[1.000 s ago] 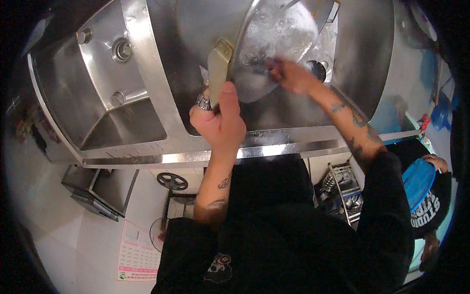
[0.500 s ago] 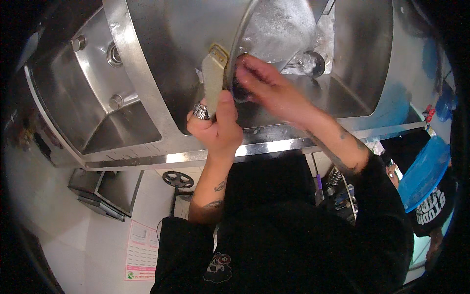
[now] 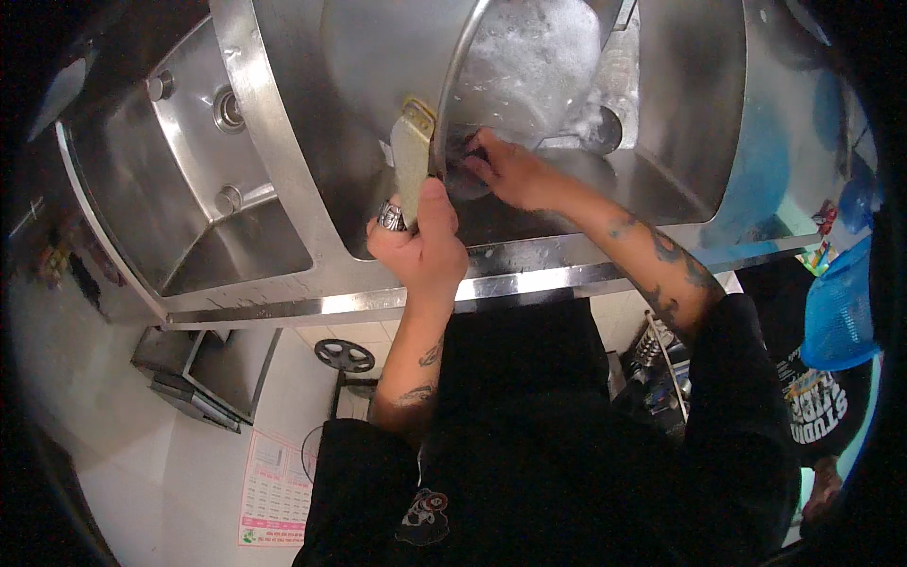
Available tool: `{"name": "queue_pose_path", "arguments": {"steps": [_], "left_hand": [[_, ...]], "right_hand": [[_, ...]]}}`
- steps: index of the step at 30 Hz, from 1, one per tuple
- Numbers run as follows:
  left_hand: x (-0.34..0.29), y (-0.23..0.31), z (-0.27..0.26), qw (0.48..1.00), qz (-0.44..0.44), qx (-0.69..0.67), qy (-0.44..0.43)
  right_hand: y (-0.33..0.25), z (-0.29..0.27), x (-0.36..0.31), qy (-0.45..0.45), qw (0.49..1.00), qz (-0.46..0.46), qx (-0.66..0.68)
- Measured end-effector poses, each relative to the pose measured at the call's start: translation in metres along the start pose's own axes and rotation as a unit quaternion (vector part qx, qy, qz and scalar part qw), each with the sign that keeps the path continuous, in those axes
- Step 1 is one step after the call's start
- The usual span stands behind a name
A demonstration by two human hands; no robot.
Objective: The person washes a large metal pot and a lid in a sink by hand using a sponge and soap.
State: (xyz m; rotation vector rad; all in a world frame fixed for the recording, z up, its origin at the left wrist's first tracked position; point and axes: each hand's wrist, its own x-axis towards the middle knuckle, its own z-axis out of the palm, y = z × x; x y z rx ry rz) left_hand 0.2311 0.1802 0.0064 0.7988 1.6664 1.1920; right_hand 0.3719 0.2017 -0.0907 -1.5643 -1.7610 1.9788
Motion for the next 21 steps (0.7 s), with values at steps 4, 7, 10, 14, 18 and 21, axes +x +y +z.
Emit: {"name": "queue_pose_path", "arguments": {"steps": [4,7,10,14,18,21], "left_hand": [[0.000,0.004,0.002,0.999,0.037,0.028,-0.018],[0.005,0.007,0.003,0.996,0.062,0.059,-0.019],[0.009,0.012,0.003,1.000,0.016,0.022,0.002],[0.015,0.018,0.008,1.000,-0.008,-0.003,0.011],[0.023,0.025,0.008,0.999,0.026,0.028,-0.003],[0.025,0.030,0.006,0.996,-0.063,-0.050,0.034]], "right_hand": [[0.082,-0.043,0.041,0.042,0.941,-0.007,-0.334],[0.116,-0.108,0.071,-0.016,0.862,0.040,-0.504],[0.127,-0.121,0.081,0.105,0.822,-0.026,-0.558],[0.109,-0.036,0.072,0.245,0.817,-0.217,-0.475],[0.073,0.001,0.047,0.023,0.993,-0.065,-0.094],[0.059,-0.051,0.032,-0.015,0.984,0.018,-0.178]]}}
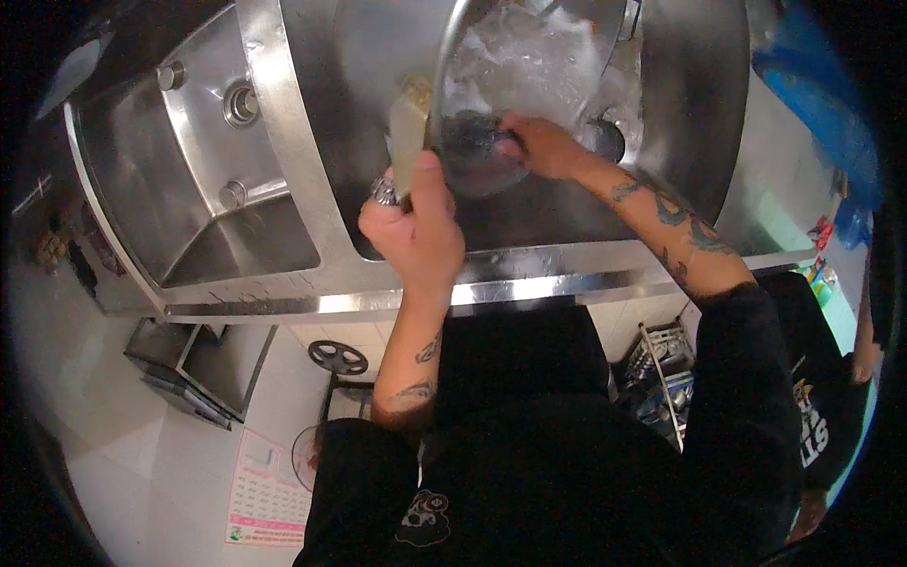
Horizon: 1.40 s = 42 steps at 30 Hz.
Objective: The person washes a large metal pot and a lid in a sink by hand using a sponge and soap.
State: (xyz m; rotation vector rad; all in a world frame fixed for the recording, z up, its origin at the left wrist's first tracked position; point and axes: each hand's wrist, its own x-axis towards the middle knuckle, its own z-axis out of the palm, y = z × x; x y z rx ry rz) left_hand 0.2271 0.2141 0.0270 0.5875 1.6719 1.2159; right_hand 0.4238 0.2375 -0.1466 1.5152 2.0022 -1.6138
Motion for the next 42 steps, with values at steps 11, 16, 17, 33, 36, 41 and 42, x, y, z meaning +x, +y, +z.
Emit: {"name": "queue_pose_path", "arguments": {"steps": [11,16,17,33,36,41,42], "left_hand": [[0.005,0.006,0.001,0.997,0.040,0.061,-0.008],[0.007,0.014,0.009,0.998,0.034,0.053,-0.001],[0.009,0.014,0.012,0.998,0.030,0.050,-0.002],[0.032,0.030,0.020,0.970,0.156,0.185,-0.015],[0.042,0.027,0.022,0.969,0.173,0.174,-0.013],[0.040,-0.019,0.036,0.955,0.237,0.164,0.073],[0.034,-0.031,0.041,0.989,0.087,0.094,0.068]], "right_hand": [[-0.008,0.014,-0.022,0.018,0.996,-0.025,0.078],[0.034,-0.071,-0.017,0.201,0.924,-0.056,-0.319],[0.033,-0.070,-0.016,0.183,0.932,-0.031,-0.312],[0.056,-0.019,-0.002,0.188,0.913,-0.101,-0.348],[0.053,-0.006,0.003,0.171,0.957,-0.061,-0.227],[0.068,-0.049,0.019,0.218,0.961,-0.068,-0.156],[0.068,-0.055,0.019,0.242,0.948,-0.109,-0.177]]}}
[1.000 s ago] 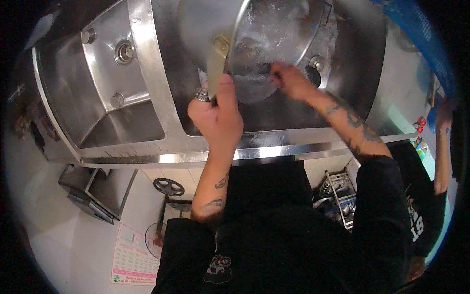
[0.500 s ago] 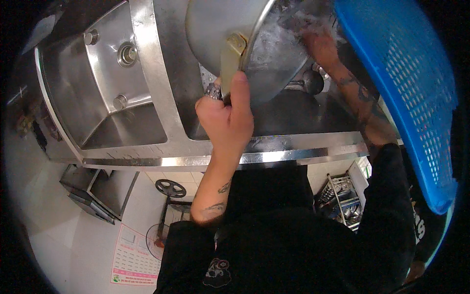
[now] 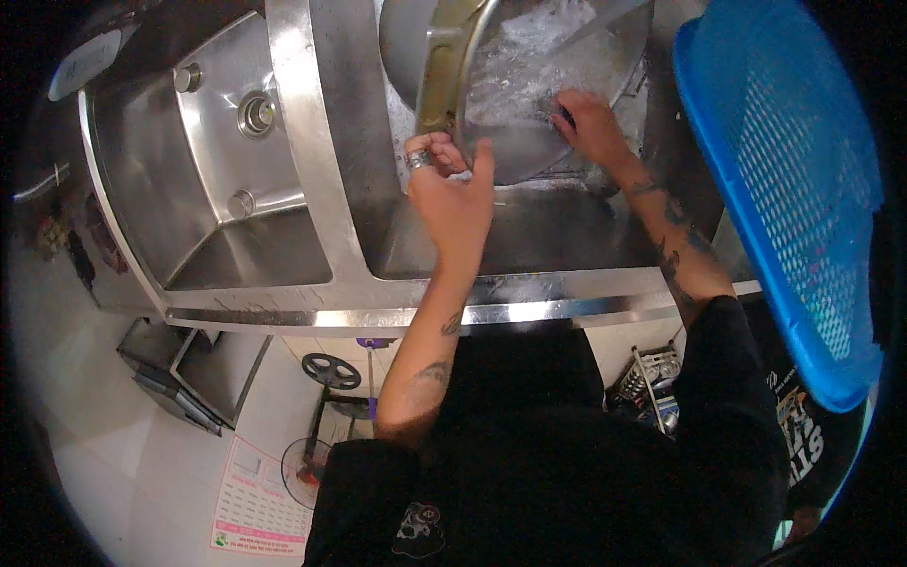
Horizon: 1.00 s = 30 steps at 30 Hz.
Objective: The person washes a large metal pot and a lid in a sink by hand using a sponge and soap.
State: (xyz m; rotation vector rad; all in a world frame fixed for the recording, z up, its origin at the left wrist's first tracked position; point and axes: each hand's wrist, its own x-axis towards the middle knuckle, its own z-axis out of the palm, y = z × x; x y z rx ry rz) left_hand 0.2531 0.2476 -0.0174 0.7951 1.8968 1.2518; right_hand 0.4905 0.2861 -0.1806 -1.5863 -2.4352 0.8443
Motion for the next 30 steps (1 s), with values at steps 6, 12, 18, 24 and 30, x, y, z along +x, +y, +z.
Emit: {"name": "queue_pose_path", "arguments": {"steps": [6,12,18,24,30], "left_hand": [[0.002,-0.038,0.017,0.996,0.010,0.077,0.048],[0.021,-0.011,0.020,0.970,0.195,0.104,0.098],[0.020,0.022,0.004,0.965,0.234,0.095,0.071],[0.023,0.029,-0.010,0.965,0.226,0.110,0.071],[0.028,0.028,-0.009,0.978,0.170,0.081,0.094]], "right_hand": [[-0.034,0.013,0.000,0.071,0.995,0.020,0.062],[-0.086,0.031,0.021,-0.108,0.927,0.107,0.342],[-0.140,0.031,0.010,-0.055,0.845,0.000,0.531],[-0.094,-0.013,0.019,-0.044,0.989,0.012,0.141],[-0.123,0.040,0.007,-0.191,0.921,0.064,0.333]]}}
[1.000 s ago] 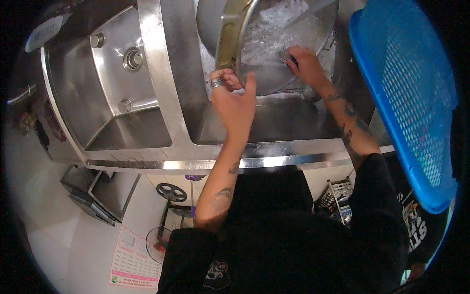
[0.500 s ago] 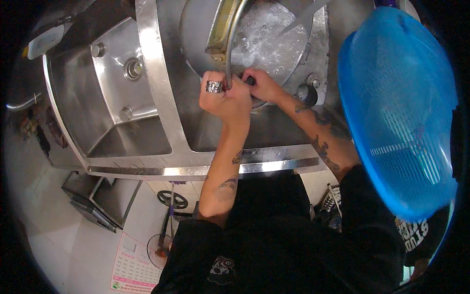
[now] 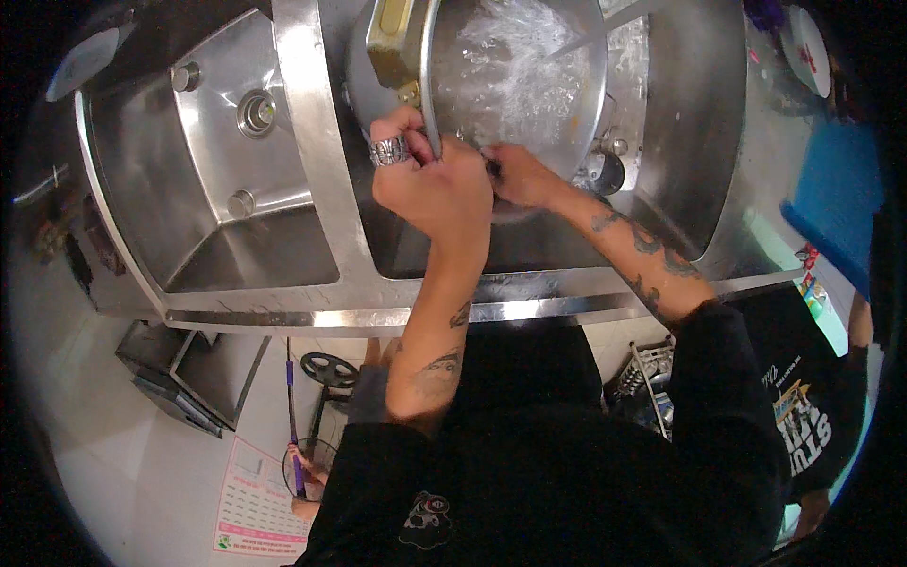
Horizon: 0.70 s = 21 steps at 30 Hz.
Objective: The person washes a large metal pot and a lid in a sink by hand using a sponge and soap.
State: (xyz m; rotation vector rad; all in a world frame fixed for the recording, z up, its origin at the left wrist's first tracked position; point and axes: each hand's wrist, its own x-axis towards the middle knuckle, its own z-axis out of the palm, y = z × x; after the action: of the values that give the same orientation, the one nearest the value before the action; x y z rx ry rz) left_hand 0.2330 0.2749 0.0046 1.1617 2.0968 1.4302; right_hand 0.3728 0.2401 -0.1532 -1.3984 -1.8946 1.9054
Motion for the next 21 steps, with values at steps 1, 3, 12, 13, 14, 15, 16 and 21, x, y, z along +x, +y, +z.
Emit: {"name": "queue_pose_path", "arguments": {"steps": [1,3,12,13,14,15,16,21], "left_hand": [[0.002,0.000,-0.003,1.000,0.002,-0.014,-0.013],[0.005,-0.001,-0.010,0.997,-0.017,-0.043,-0.057],[0.004,-0.003,-0.007,0.999,0.025,-0.027,-0.035],[0.006,-0.002,-0.006,0.999,0.023,-0.025,-0.040],[0.009,-0.001,-0.005,0.998,0.028,-0.025,-0.041],[0.013,0.000,-0.004,0.998,0.028,-0.026,-0.044],[0.016,0.001,-0.003,0.998,0.028,-0.029,-0.054],[0.025,0.007,0.002,0.996,-0.019,-0.045,-0.080]], "right_hand": [[0.007,0.008,-0.002,0.003,0.999,0.037,-0.039],[0.027,0.009,-0.006,-0.029,0.997,0.028,-0.063],[0.076,-0.088,0.041,0.214,0.717,-0.053,-0.661],[0.066,-0.076,0.042,0.206,0.780,-0.025,-0.591],[0.055,-0.064,0.039,0.053,0.820,0.038,-0.569],[0.045,-0.054,0.033,-0.046,0.836,0.042,-0.546],[0.033,-0.040,0.023,-0.060,0.893,0.095,-0.437],[-0.038,-0.006,-0.031,-0.115,0.991,0.040,0.055]]}}
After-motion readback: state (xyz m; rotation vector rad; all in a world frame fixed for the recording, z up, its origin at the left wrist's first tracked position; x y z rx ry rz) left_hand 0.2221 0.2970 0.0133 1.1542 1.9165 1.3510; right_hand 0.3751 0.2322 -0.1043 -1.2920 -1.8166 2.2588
